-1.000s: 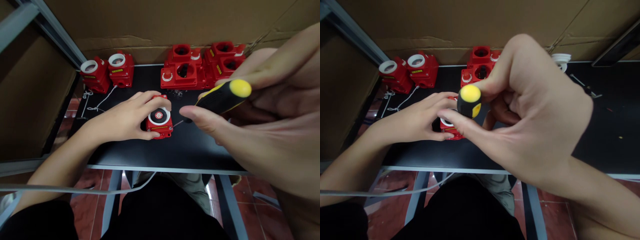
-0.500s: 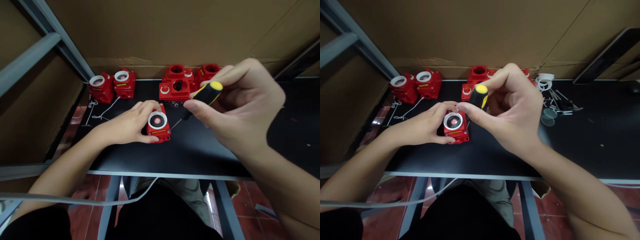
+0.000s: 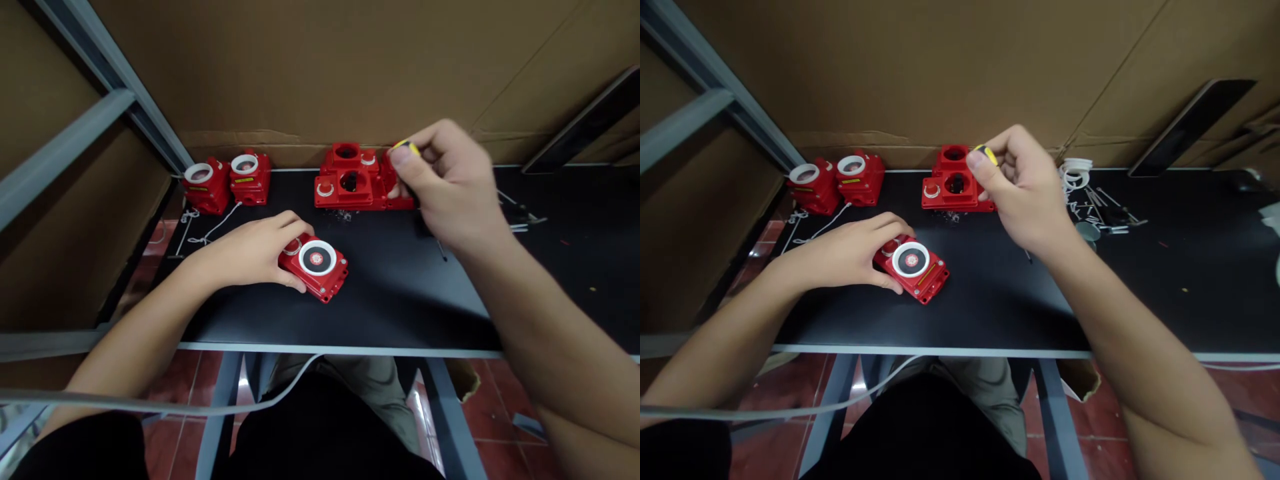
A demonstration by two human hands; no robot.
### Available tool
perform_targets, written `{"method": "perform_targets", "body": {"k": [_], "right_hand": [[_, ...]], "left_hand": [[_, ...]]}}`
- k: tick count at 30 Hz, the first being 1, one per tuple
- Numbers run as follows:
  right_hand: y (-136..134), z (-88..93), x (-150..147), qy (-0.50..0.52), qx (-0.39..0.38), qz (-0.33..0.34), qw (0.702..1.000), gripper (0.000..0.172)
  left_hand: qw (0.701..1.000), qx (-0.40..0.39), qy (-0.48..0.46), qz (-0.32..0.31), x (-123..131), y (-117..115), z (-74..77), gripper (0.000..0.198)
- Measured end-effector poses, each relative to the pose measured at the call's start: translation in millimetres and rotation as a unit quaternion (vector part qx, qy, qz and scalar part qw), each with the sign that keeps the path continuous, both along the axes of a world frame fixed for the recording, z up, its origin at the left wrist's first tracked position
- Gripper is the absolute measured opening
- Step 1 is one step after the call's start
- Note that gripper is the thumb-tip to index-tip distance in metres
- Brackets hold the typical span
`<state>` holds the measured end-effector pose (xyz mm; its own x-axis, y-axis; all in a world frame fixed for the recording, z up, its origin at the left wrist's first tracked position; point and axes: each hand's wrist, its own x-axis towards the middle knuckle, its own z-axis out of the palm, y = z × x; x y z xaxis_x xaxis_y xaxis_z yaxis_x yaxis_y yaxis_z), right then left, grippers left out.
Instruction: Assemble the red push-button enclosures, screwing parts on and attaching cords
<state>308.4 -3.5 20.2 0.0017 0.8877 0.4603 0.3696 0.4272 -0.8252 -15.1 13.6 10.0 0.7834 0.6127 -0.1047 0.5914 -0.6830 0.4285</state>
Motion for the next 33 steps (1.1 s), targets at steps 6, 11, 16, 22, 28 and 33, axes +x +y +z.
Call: {"method": "perform_targets", "body": {"k": [6,11,16,22,28,33], "right_hand": [[10.0,-16.5,7.4,-0.156,-0.161,0.034,0.974,0.017],[4.1,-14.6,2.3,-0.240,-0.139,0.079,0.958,0.022],[3.6,-16.0,6.8,-0.328,-0.147,0.131,0.924,0.027],[3.8,-21.6,4.9,-0.412,-0.165,0.188,0.876,0.027],[-1.3,-22.7,-11.4,-0.462,-0.127,0.173,0.861,0.028],[0.5,-22.5,-14.5,-0.490,-0.116,0.169,0.847,0.030]], "left_hand": [[0.999,-0.040,-0.014,-0.003,-1.0,4.9,-2.1,0.078],[0.998,-0.056,-0.020,-0.025,-3.9,7.1,-2.0,0.073],[0.997,-0.070,0.002,-0.023,-5.4,6.5,0.6,0.076],[0.998,-0.064,0.023,-0.001,-4.1,3.8,3.2,0.072],[0.999,-0.037,0.033,-0.001,-2.9,-0.6,1.0,0.069],[0.999,-0.020,0.036,-0.011,-2.4,-4.2,-0.1,0.071]]}}
